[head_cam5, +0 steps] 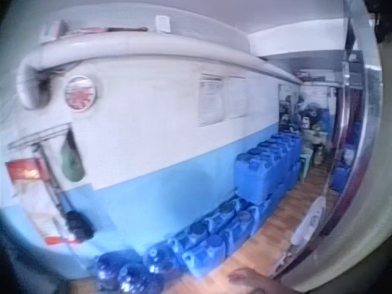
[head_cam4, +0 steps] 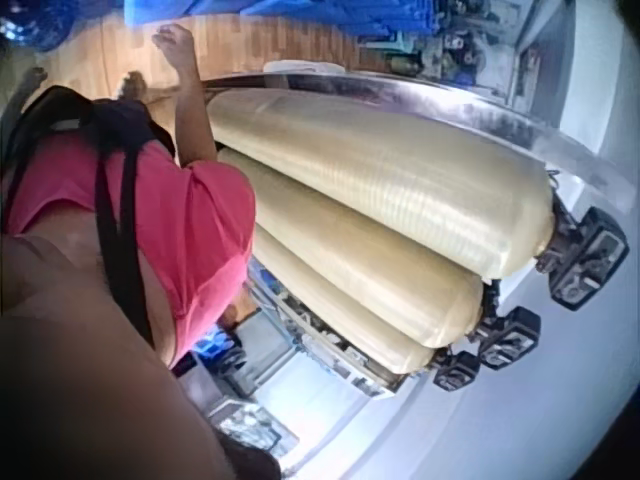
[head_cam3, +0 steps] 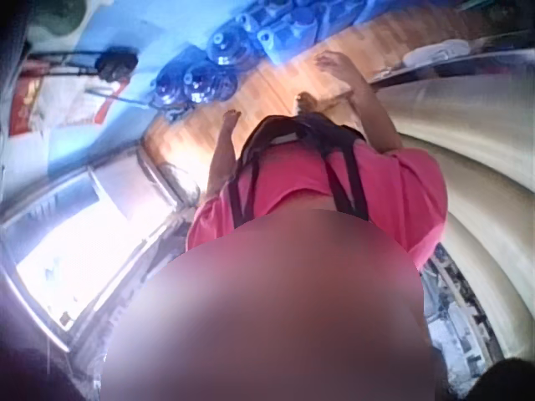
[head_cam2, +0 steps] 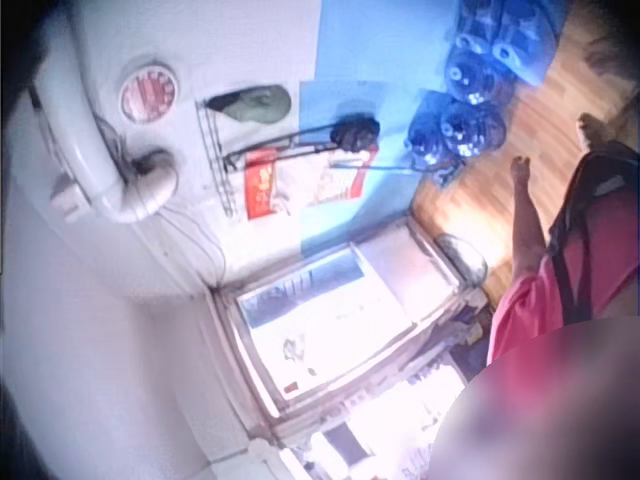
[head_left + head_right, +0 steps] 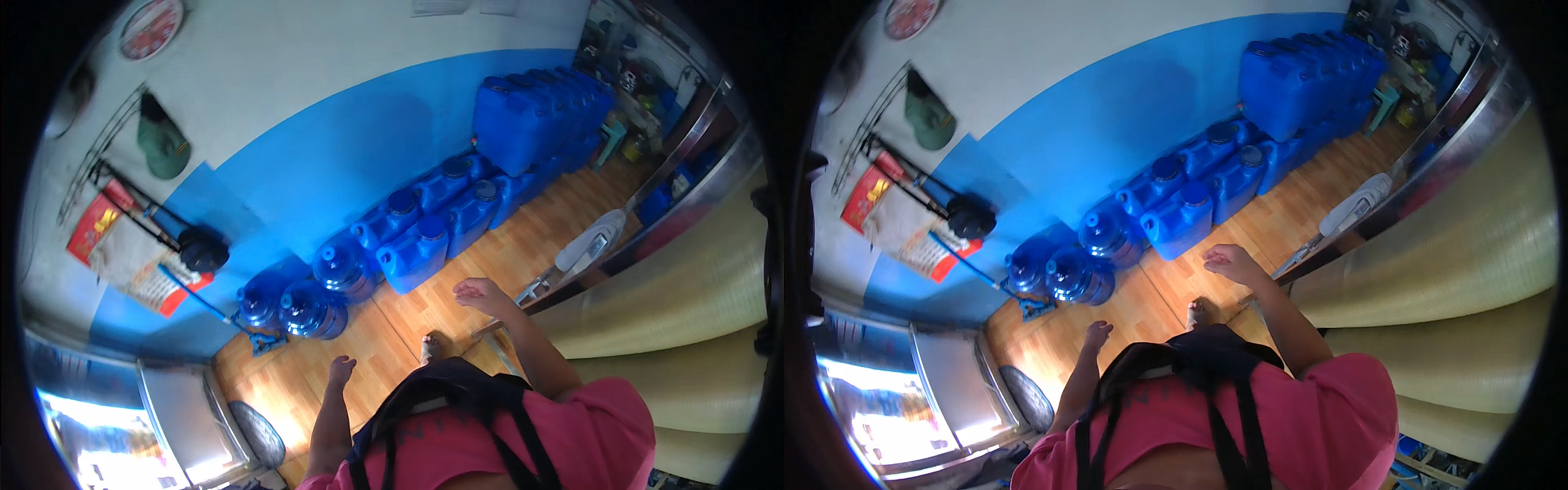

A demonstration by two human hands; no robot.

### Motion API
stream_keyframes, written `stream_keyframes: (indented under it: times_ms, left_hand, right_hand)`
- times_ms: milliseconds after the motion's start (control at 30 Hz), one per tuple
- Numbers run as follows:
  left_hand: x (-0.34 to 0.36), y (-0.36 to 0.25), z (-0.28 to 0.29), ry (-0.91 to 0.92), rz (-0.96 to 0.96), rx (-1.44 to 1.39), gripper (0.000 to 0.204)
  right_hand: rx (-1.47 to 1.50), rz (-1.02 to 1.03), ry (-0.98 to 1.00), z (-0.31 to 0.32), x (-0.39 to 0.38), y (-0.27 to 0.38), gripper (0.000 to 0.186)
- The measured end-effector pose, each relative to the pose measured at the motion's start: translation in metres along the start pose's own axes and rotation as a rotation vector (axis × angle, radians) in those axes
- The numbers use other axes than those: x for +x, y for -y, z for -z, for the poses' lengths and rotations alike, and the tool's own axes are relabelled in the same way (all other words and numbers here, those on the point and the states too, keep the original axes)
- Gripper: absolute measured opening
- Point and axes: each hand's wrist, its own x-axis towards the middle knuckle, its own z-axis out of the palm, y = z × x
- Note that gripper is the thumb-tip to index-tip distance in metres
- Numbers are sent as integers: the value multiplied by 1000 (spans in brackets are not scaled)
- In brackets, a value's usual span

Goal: The person moves several large blue water containers to a stainless steel sink, rinses them with water, and scrubs the interior and exterior with a brush. The person handles multiple containers one at a time, placing them in the sink, cleaning them, and setting them aside.

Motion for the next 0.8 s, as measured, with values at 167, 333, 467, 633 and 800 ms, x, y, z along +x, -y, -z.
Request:
stream_keyframes:
  times_ms: [167, 333, 467, 633, 800]
  left_hand:
    - [32, -74, 11, 208, 116, -391, 39]
    - [89, -118, 34, 221, 20, -376, 38]
    - [140, -165, 49, 167, -79, -79, 48]
    - [216, -270, 51, 173, -396, 81, 50]
    - [283, -413, 20, 346, -571, 54, 53]
  right_hand:
    - [-78, 41, -49, 43, 81, -1, 31]
    - [43, 73, -222, 94, 139, 7, 33]
    - [87, 5, -394, 141, 163, 6, 32]
    - [161, -94, -591, 210, 165, -5, 30]
    - [145, -176, -835, 263, 151, -13, 25]
